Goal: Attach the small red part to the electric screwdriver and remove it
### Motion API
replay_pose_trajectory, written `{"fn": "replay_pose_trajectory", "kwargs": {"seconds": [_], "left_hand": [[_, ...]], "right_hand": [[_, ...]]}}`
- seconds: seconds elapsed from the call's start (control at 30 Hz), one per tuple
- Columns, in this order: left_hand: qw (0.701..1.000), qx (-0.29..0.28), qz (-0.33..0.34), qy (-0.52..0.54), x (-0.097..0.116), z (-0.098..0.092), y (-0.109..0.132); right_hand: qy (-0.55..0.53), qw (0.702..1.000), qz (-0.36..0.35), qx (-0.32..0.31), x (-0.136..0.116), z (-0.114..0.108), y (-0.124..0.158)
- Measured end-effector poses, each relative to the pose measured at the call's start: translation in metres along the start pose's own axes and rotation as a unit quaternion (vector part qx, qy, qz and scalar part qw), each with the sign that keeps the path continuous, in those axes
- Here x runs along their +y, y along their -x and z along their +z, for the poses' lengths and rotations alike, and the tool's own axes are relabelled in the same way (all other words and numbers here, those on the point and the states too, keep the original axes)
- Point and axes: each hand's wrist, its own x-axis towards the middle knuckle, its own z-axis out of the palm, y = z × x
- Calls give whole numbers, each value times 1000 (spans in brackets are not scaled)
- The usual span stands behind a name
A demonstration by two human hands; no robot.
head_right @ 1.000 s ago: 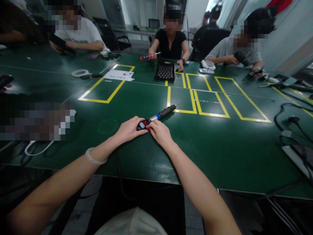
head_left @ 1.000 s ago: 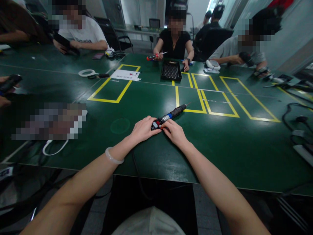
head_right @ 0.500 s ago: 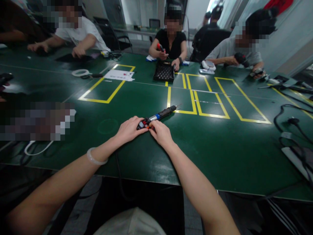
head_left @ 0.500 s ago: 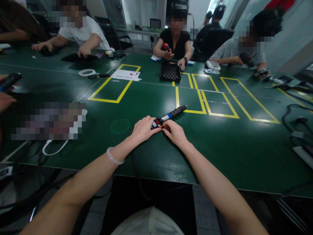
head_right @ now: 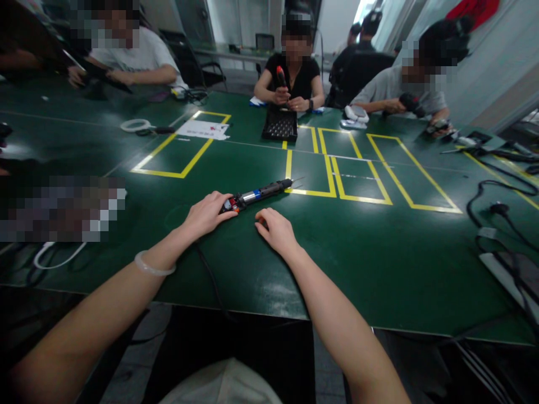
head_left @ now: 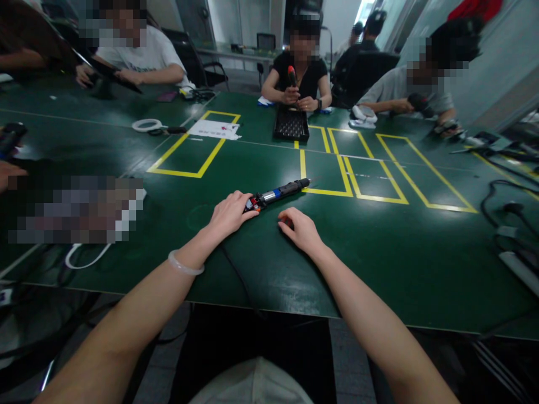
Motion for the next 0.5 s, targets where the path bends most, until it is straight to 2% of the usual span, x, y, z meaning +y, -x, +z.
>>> {"fn": "replay_pose_trajectory", "kwargs": {"seconds": [0.13,0.37,0.5], "left_hand": [[998,2,-58,12,-27,-4,-5],[983,31,-180,36,-95,-4,-12],[968,49,-245,20,-126,-6,-12]], "right_hand": [[-2,1000,0,-7,0,-1,1],[-8,1000,4,-3,0,-3,3],[-3,1000,7,-6,-1,-4,3]]}}
